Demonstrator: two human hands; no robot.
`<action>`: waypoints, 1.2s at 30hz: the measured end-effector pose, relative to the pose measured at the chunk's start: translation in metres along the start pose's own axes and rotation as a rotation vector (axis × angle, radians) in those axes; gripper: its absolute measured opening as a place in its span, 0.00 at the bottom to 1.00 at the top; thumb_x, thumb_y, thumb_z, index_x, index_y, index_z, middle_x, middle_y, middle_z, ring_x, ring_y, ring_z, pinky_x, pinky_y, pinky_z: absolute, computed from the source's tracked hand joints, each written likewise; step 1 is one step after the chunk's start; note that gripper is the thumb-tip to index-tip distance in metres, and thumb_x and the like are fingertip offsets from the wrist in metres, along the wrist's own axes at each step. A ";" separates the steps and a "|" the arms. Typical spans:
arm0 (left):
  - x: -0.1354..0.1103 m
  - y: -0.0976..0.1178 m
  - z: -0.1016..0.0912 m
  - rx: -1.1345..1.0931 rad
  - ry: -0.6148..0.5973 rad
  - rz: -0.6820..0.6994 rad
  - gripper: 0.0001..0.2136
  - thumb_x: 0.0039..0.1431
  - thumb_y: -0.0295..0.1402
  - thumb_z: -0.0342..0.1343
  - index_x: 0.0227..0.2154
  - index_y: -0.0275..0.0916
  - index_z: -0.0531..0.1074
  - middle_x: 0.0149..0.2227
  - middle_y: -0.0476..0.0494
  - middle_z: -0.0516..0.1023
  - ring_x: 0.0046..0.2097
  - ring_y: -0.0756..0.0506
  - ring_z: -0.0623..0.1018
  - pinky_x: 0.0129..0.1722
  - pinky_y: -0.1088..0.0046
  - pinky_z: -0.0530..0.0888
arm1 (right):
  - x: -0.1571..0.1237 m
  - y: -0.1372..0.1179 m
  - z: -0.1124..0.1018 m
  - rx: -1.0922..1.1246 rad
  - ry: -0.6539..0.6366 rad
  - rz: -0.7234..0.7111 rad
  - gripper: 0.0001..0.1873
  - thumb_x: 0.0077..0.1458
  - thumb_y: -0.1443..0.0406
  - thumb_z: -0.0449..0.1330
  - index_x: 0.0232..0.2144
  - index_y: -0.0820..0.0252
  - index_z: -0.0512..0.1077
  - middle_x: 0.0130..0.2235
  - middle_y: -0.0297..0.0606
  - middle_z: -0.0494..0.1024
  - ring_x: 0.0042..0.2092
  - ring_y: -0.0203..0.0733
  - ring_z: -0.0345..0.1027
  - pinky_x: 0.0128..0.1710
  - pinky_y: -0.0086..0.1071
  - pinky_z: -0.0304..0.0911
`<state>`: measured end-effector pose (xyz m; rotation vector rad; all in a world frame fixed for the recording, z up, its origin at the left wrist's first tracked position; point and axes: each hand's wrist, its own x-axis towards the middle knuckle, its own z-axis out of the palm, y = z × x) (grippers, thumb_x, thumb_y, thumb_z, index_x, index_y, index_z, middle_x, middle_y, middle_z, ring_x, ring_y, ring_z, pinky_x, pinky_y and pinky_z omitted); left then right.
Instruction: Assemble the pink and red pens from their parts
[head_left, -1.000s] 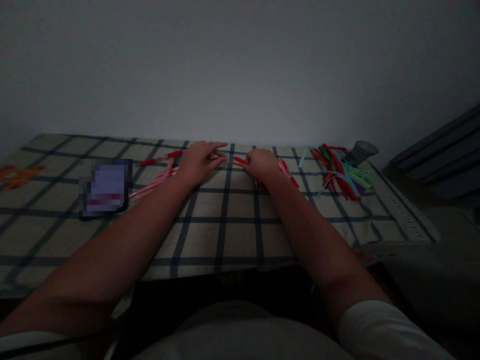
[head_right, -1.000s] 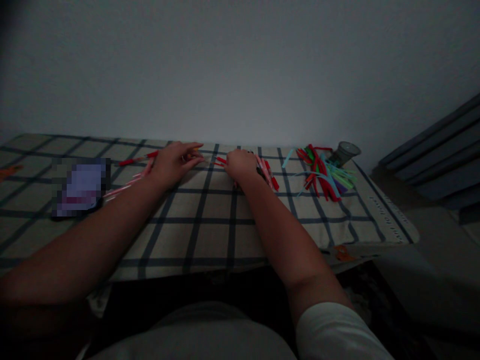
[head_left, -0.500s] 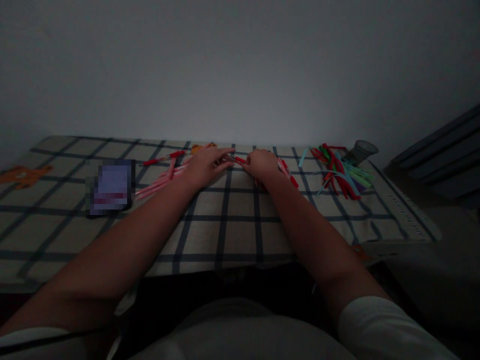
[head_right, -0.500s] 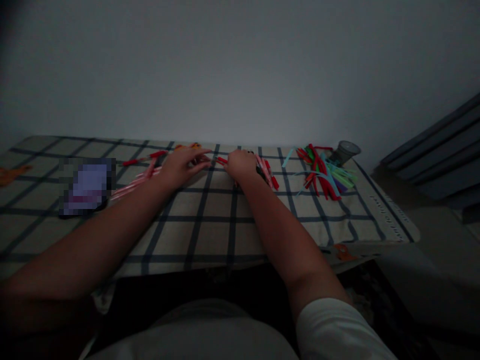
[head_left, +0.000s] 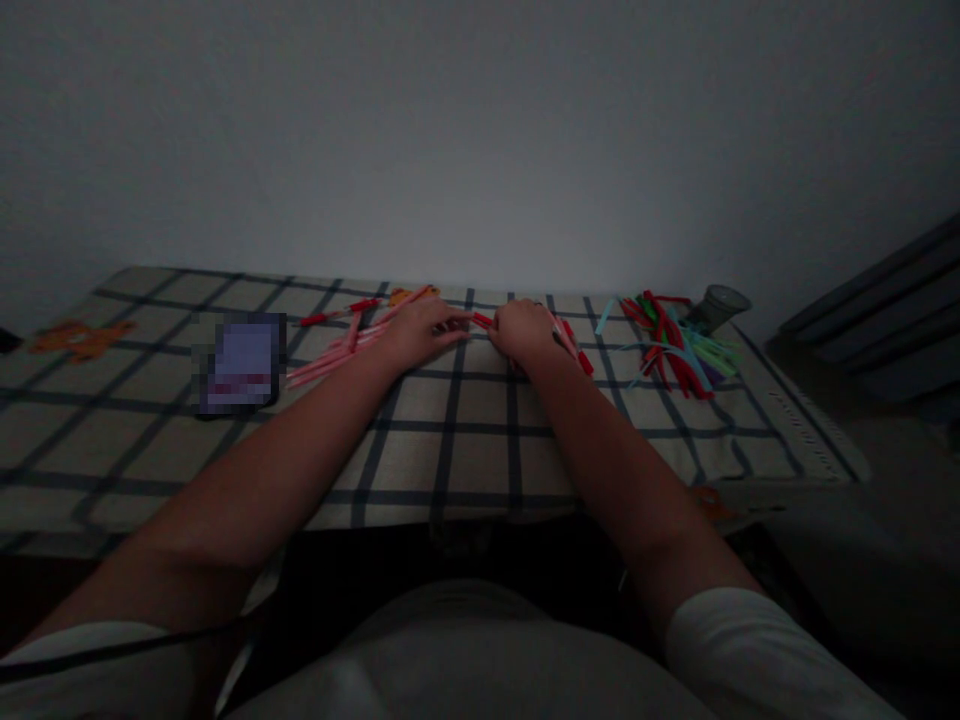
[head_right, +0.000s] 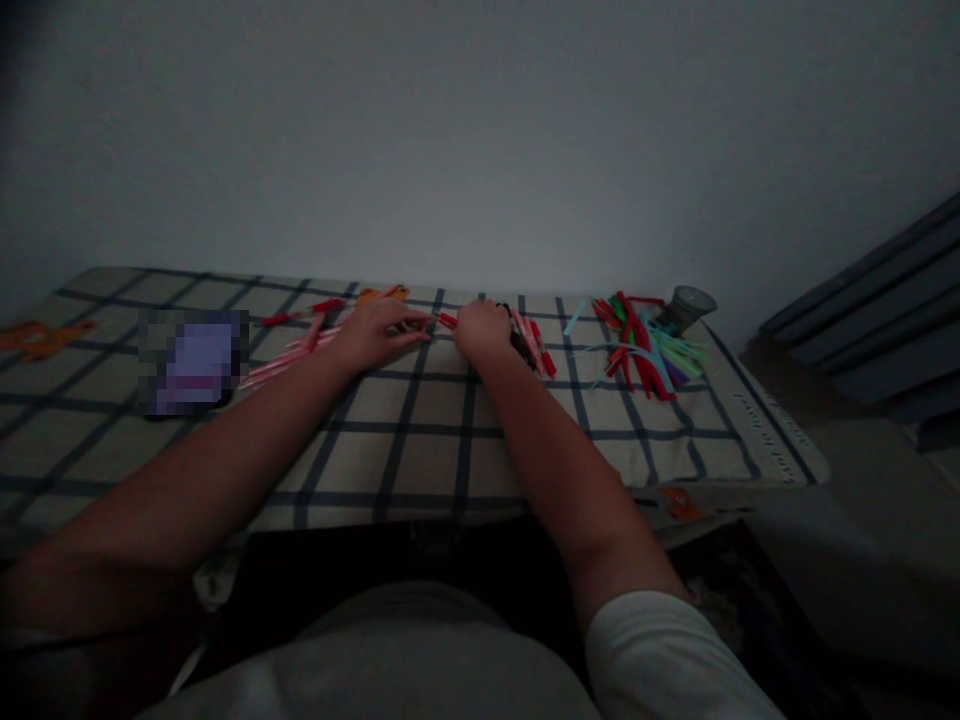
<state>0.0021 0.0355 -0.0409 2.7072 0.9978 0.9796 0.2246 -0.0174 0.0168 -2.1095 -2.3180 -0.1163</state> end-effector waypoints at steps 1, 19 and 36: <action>0.000 -0.001 0.000 -0.004 -0.005 -0.007 0.17 0.68 0.46 0.68 0.53 0.44 0.88 0.46 0.41 0.91 0.48 0.39 0.86 0.61 0.56 0.80 | 0.000 0.000 0.001 0.003 0.001 0.004 0.22 0.77 0.63 0.58 0.60 0.72 0.85 0.59 0.66 0.87 0.64 0.64 0.82 0.64 0.48 0.74; 0.004 0.002 -0.005 -0.004 -0.014 -0.087 0.09 0.68 0.36 0.64 0.46 0.42 0.88 0.50 0.38 0.92 0.55 0.38 0.87 0.76 0.46 0.70 | 0.001 0.000 0.006 0.021 0.006 0.008 0.23 0.76 0.68 0.55 0.59 0.73 0.85 0.59 0.67 0.87 0.66 0.64 0.80 0.64 0.49 0.73; 0.004 -0.006 -0.002 0.016 0.034 -0.065 0.10 0.69 0.39 0.65 0.47 0.46 0.89 0.50 0.40 0.92 0.55 0.38 0.87 0.69 0.50 0.77 | -0.001 0.000 0.006 0.018 0.029 -0.009 0.23 0.76 0.69 0.53 0.60 0.71 0.85 0.59 0.66 0.87 0.65 0.64 0.81 0.62 0.49 0.74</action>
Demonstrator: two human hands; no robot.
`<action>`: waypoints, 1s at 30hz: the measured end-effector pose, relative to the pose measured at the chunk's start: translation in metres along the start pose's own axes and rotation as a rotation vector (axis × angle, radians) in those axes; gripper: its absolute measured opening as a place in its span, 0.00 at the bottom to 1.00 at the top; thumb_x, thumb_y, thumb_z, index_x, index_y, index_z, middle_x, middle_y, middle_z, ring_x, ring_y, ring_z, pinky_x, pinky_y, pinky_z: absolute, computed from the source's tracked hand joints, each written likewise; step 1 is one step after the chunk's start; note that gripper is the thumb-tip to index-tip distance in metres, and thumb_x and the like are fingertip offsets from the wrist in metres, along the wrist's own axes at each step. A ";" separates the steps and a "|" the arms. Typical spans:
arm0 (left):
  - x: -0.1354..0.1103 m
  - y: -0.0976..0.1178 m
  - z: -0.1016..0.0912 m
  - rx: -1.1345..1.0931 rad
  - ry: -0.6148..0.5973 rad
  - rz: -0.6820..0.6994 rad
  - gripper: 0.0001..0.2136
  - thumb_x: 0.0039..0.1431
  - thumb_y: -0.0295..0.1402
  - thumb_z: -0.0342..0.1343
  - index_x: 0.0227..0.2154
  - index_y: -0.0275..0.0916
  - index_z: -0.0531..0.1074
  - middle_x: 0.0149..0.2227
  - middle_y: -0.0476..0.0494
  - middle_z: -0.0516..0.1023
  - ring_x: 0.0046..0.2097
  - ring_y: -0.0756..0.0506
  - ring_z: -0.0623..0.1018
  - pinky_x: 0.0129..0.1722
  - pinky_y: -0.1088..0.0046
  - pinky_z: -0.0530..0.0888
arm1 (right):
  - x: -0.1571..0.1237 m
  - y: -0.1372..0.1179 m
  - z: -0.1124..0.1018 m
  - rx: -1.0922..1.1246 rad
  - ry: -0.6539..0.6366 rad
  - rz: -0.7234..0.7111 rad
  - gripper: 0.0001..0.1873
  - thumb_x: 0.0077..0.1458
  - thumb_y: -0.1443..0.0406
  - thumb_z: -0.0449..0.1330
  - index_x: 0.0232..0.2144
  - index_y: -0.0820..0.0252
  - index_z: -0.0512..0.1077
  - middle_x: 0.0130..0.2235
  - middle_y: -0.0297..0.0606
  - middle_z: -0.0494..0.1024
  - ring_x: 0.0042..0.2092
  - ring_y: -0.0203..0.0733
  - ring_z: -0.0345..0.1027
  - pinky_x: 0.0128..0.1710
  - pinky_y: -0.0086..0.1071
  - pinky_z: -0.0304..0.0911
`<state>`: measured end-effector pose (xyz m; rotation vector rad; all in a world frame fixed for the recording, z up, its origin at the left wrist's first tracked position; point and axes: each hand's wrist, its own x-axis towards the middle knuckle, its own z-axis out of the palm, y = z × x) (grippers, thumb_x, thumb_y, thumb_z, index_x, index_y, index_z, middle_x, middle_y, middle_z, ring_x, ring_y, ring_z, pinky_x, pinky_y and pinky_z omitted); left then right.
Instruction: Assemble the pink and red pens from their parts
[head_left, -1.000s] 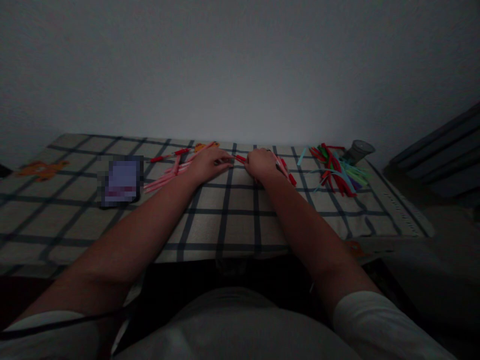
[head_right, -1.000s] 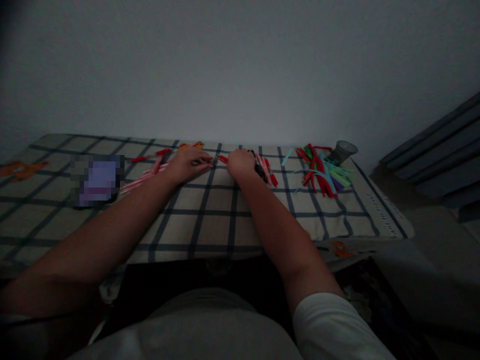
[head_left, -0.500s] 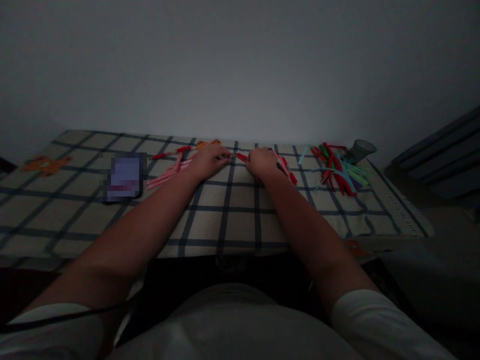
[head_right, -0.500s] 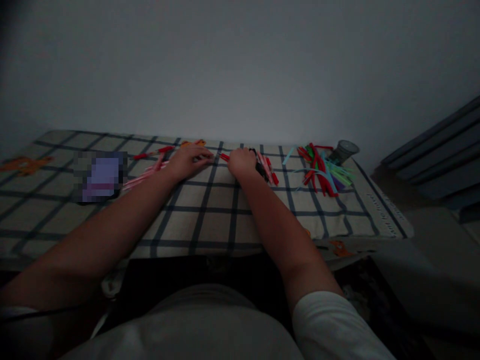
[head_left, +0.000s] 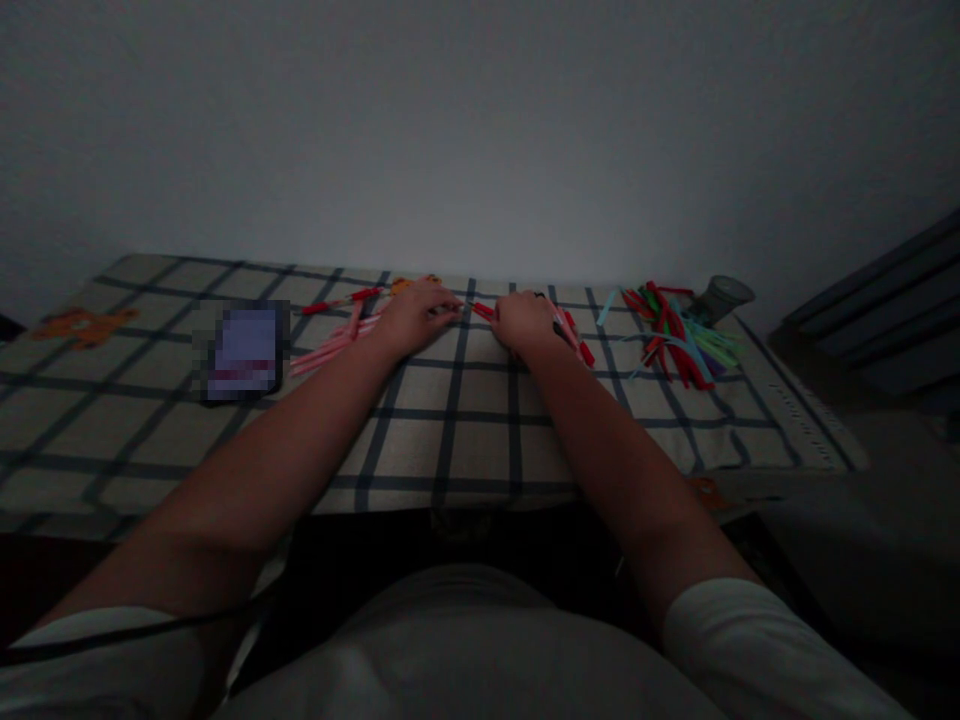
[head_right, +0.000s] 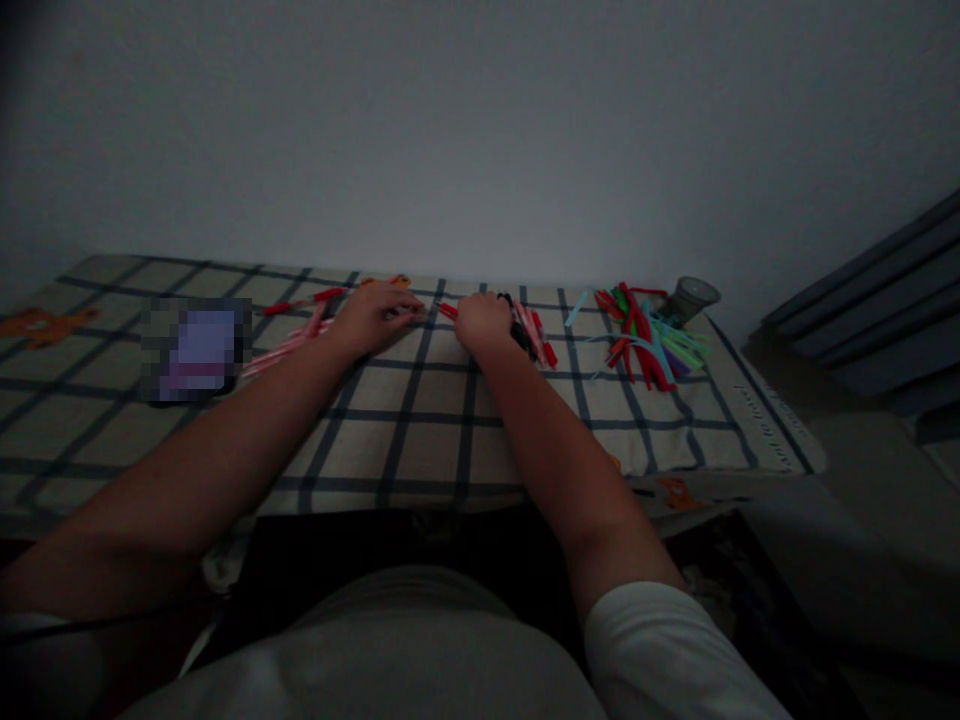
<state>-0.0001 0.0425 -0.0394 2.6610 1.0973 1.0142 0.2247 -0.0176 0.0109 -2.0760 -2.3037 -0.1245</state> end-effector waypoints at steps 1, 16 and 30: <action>0.000 0.000 0.000 0.003 0.008 0.001 0.10 0.70 0.39 0.65 0.47 0.46 0.90 0.50 0.40 0.92 0.56 0.37 0.87 0.67 0.50 0.78 | 0.000 0.000 0.000 -0.003 -0.001 0.001 0.23 0.76 0.69 0.54 0.60 0.71 0.85 0.59 0.66 0.87 0.65 0.64 0.81 0.62 0.49 0.74; 0.000 0.000 -0.002 0.044 0.029 -0.001 0.14 0.70 0.36 0.63 0.52 0.45 0.90 0.52 0.38 0.91 0.57 0.34 0.86 0.64 0.50 0.79 | -0.002 -0.001 -0.002 -0.003 0.000 -0.006 0.23 0.75 0.62 0.59 0.61 0.71 0.85 0.60 0.65 0.86 0.64 0.65 0.81 0.63 0.50 0.73; 0.001 -0.003 -0.007 0.060 0.114 -0.044 0.14 0.69 0.36 0.62 0.53 0.45 0.87 0.62 0.36 0.87 0.64 0.33 0.81 0.69 0.46 0.75 | 0.002 -0.005 -0.001 0.383 0.129 -0.017 0.15 0.72 0.61 0.61 0.50 0.58 0.87 0.52 0.45 0.91 0.55 0.50 0.82 0.54 0.37 0.70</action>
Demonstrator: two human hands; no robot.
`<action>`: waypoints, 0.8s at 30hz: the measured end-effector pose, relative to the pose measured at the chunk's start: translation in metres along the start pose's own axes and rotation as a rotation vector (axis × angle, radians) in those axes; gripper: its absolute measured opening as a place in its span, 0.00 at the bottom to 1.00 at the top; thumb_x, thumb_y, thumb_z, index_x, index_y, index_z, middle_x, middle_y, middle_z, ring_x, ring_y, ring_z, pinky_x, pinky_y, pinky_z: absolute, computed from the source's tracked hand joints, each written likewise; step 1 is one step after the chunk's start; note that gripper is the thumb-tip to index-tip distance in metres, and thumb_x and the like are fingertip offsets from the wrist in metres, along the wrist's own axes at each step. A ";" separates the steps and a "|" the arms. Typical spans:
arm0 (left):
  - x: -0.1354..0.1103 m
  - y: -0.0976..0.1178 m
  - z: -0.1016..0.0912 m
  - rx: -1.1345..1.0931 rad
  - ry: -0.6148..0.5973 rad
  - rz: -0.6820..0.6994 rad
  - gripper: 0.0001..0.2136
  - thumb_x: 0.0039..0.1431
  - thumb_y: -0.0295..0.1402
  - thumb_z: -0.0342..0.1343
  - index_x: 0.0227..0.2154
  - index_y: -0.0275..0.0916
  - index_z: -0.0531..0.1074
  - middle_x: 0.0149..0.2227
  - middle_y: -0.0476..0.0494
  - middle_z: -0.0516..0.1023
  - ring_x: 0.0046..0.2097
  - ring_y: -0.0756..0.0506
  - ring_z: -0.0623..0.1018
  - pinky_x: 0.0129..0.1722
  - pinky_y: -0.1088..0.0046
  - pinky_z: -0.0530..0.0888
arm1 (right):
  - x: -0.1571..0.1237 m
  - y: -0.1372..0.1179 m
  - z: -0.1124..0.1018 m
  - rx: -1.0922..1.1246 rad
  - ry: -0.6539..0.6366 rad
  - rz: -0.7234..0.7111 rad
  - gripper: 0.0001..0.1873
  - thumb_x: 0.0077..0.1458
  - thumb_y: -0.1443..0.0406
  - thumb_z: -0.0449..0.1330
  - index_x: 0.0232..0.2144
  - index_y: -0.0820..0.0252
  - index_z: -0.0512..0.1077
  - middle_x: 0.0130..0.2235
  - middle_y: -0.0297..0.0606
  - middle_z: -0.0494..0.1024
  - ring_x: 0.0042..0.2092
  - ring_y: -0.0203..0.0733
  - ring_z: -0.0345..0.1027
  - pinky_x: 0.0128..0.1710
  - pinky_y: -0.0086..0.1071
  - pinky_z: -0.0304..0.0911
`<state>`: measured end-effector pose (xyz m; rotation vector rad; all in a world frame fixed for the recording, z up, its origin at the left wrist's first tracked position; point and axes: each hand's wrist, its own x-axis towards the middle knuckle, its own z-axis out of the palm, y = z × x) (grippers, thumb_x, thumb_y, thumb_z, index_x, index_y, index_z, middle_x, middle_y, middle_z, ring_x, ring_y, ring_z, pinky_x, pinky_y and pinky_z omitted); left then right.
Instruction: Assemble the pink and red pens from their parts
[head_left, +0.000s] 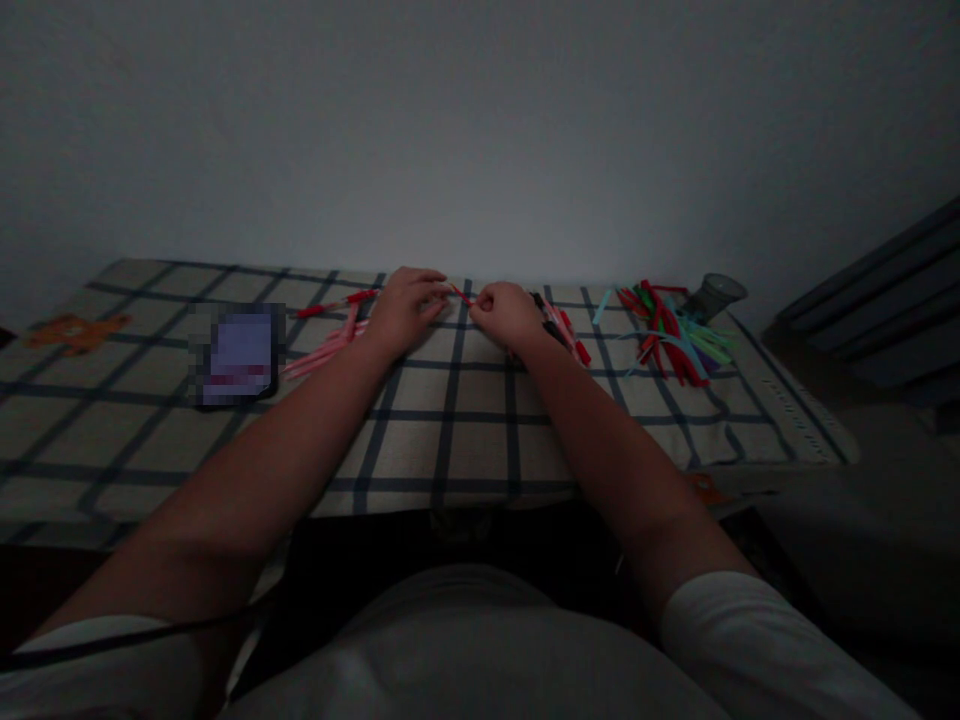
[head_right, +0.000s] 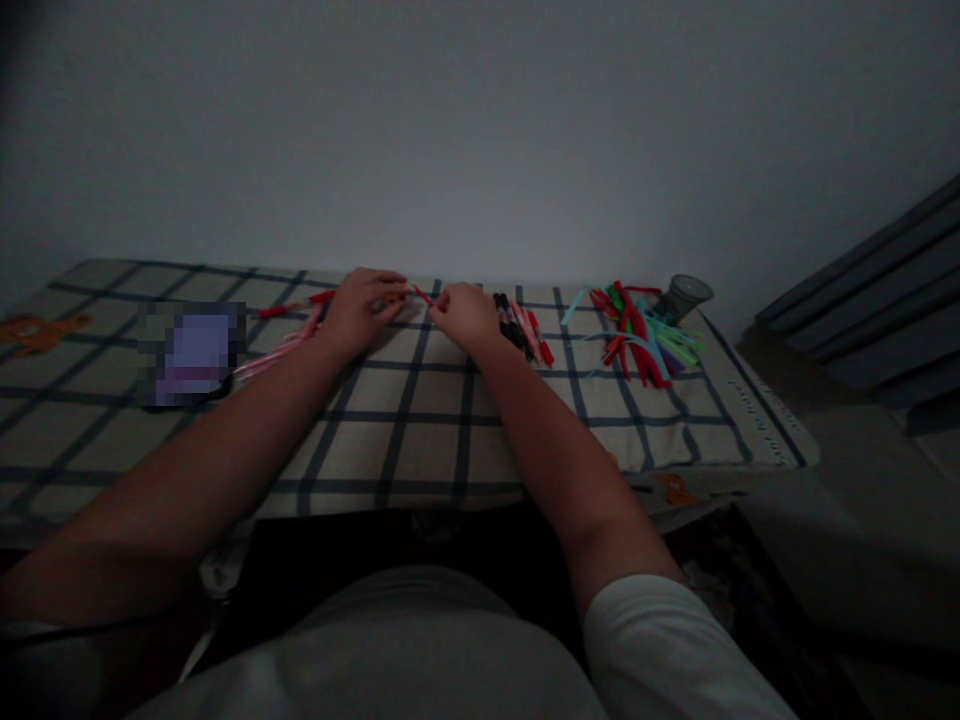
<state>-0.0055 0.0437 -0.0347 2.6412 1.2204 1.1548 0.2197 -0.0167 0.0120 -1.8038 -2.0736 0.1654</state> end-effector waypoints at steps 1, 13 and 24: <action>0.000 0.000 -0.001 0.003 -0.008 0.002 0.12 0.69 0.36 0.63 0.51 0.47 0.87 0.64 0.38 0.86 0.65 0.34 0.81 0.70 0.45 0.75 | 0.000 0.000 0.001 0.022 0.007 -0.009 0.15 0.72 0.61 0.61 0.49 0.58 0.87 0.52 0.44 0.90 0.54 0.49 0.82 0.54 0.36 0.69; 0.001 -0.007 0.003 0.065 0.027 0.092 0.08 0.69 0.34 0.67 0.47 0.47 0.89 0.57 0.39 0.90 0.59 0.33 0.81 0.65 0.44 0.78 | 0.009 0.007 0.009 0.202 0.151 -0.117 0.08 0.66 0.66 0.66 0.42 0.60 0.86 0.46 0.43 0.88 0.50 0.50 0.79 0.55 0.40 0.67; 0.000 0.000 0.001 0.036 0.070 0.100 0.09 0.70 0.33 0.67 0.50 0.45 0.88 0.54 0.37 0.90 0.57 0.36 0.83 0.64 0.48 0.80 | 0.031 0.016 0.029 0.943 0.252 -0.072 0.07 0.65 0.59 0.69 0.37 0.55 0.79 0.35 0.32 0.81 0.40 0.40 0.73 0.47 0.35 0.71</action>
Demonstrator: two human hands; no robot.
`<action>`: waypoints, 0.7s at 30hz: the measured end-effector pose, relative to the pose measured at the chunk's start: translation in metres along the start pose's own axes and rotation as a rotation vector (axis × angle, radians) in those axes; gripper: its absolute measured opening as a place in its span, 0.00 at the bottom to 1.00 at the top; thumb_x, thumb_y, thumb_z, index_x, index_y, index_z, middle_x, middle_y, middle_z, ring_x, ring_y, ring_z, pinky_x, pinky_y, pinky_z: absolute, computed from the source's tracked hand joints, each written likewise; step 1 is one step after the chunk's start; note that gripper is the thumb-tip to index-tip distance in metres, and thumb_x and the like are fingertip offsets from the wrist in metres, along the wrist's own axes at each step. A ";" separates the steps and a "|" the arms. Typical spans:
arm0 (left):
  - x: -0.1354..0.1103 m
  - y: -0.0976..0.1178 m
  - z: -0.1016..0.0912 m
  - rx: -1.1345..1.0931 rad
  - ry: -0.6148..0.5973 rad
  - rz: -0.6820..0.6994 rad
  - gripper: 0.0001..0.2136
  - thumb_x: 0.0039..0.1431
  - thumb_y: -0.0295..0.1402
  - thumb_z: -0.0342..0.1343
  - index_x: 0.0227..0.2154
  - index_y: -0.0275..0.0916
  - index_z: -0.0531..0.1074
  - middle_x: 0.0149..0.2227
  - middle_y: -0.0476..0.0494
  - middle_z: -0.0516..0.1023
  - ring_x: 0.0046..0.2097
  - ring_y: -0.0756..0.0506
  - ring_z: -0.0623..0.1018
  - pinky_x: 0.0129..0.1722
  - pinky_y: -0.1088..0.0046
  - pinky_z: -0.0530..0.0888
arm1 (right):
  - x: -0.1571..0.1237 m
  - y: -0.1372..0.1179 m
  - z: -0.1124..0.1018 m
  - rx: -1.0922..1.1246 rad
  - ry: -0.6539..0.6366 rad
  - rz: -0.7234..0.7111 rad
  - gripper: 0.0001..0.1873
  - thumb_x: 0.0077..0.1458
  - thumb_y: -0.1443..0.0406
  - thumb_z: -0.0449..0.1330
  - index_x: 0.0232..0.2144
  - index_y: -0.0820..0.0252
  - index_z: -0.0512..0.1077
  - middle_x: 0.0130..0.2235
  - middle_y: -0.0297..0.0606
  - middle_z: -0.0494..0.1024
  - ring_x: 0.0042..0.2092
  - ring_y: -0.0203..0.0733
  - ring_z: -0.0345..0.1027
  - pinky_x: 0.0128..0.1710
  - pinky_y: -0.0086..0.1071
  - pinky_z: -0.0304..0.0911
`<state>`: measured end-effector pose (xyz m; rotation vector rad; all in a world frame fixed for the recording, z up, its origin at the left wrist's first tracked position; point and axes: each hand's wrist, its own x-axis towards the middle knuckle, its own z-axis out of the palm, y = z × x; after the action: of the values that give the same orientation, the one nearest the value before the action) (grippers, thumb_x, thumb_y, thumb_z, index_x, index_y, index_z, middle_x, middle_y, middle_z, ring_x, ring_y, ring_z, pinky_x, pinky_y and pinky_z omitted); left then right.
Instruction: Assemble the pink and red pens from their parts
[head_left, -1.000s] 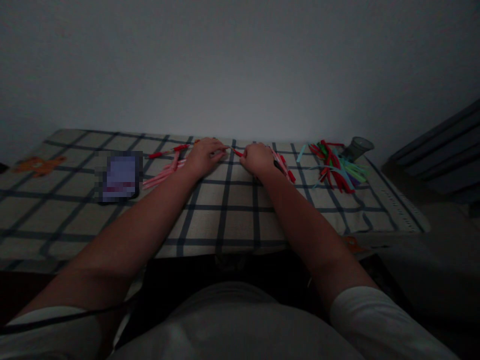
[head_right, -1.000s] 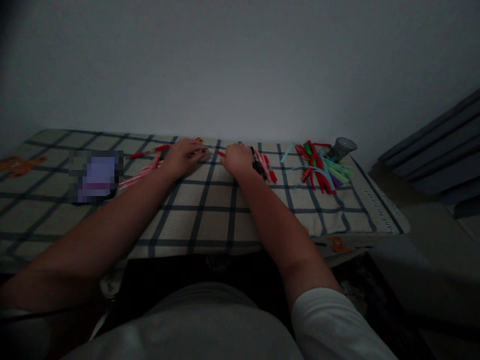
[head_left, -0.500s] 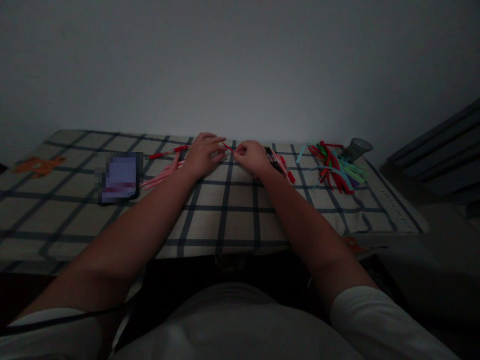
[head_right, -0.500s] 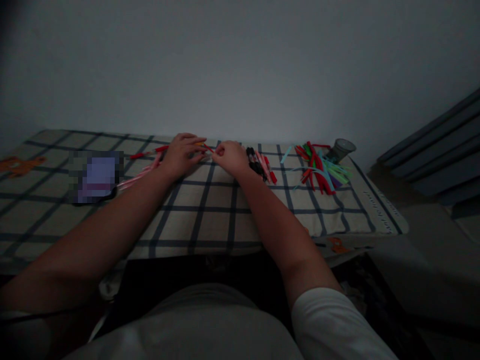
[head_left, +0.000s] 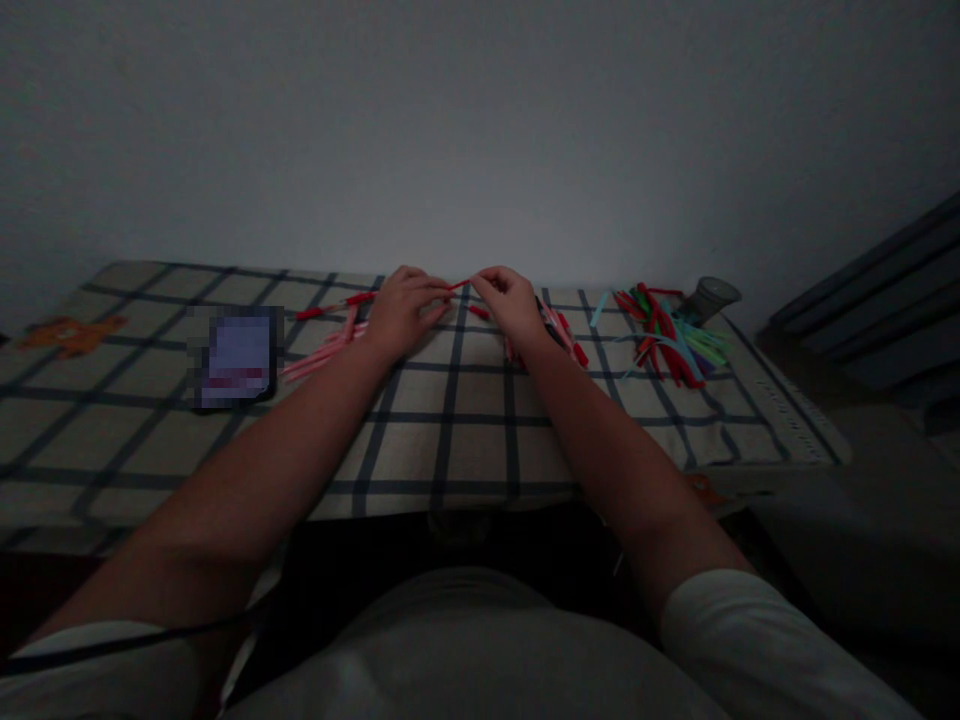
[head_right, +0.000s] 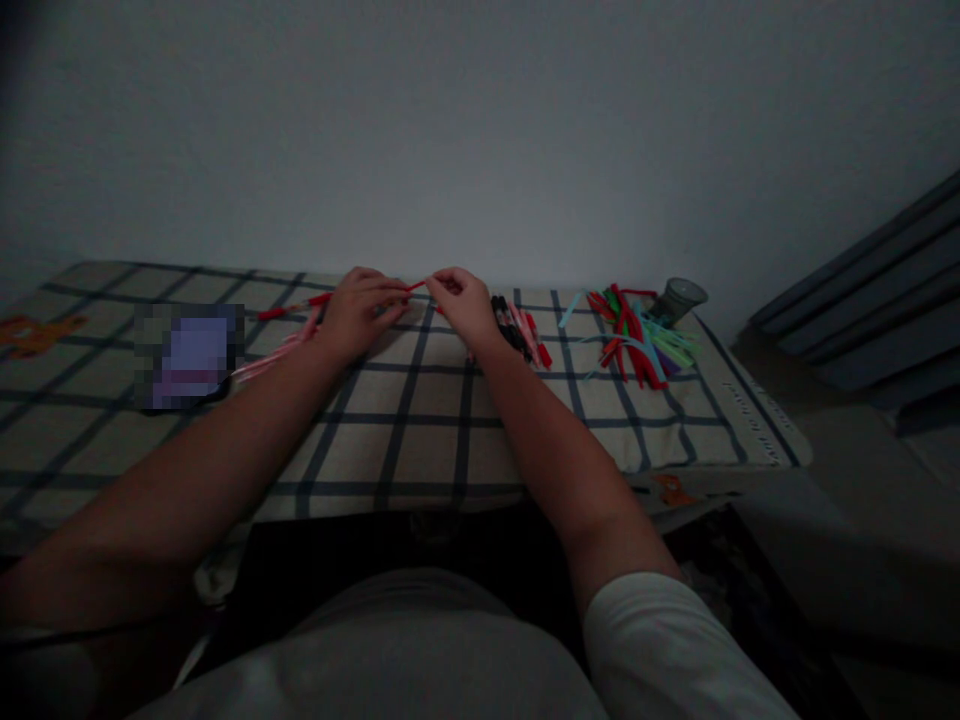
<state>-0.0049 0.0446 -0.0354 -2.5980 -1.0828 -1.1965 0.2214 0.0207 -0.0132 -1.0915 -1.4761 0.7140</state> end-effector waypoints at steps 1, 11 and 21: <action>0.000 0.001 0.000 -0.001 0.006 0.012 0.09 0.71 0.34 0.66 0.50 0.46 0.88 0.54 0.38 0.90 0.57 0.36 0.84 0.64 0.48 0.80 | 0.001 0.002 0.001 0.054 -0.012 0.014 0.08 0.65 0.58 0.70 0.38 0.55 0.80 0.35 0.32 0.81 0.40 0.40 0.73 0.46 0.34 0.72; -0.002 -0.001 0.006 -0.007 0.020 0.077 0.11 0.74 0.40 0.64 0.50 0.45 0.89 0.54 0.38 0.91 0.56 0.36 0.84 0.61 0.48 0.81 | -0.003 0.010 0.007 0.244 -0.127 0.011 0.15 0.61 0.51 0.75 0.42 0.53 0.84 0.43 0.35 0.86 0.48 0.41 0.79 0.51 0.35 0.77; -0.002 0.006 -0.001 -0.015 0.004 -0.049 0.05 0.68 0.34 0.66 0.44 0.44 0.85 0.61 0.37 0.88 0.62 0.35 0.83 0.67 0.48 0.78 | -0.001 0.013 0.011 0.263 0.013 0.105 0.16 0.67 0.50 0.73 0.39 0.53 0.77 0.37 0.31 0.83 0.34 0.33 0.72 0.32 0.25 0.68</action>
<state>-0.0023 0.0387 -0.0349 -2.5941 -1.1478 -1.2239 0.2141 0.0259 -0.0271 -0.9737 -1.2788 0.9441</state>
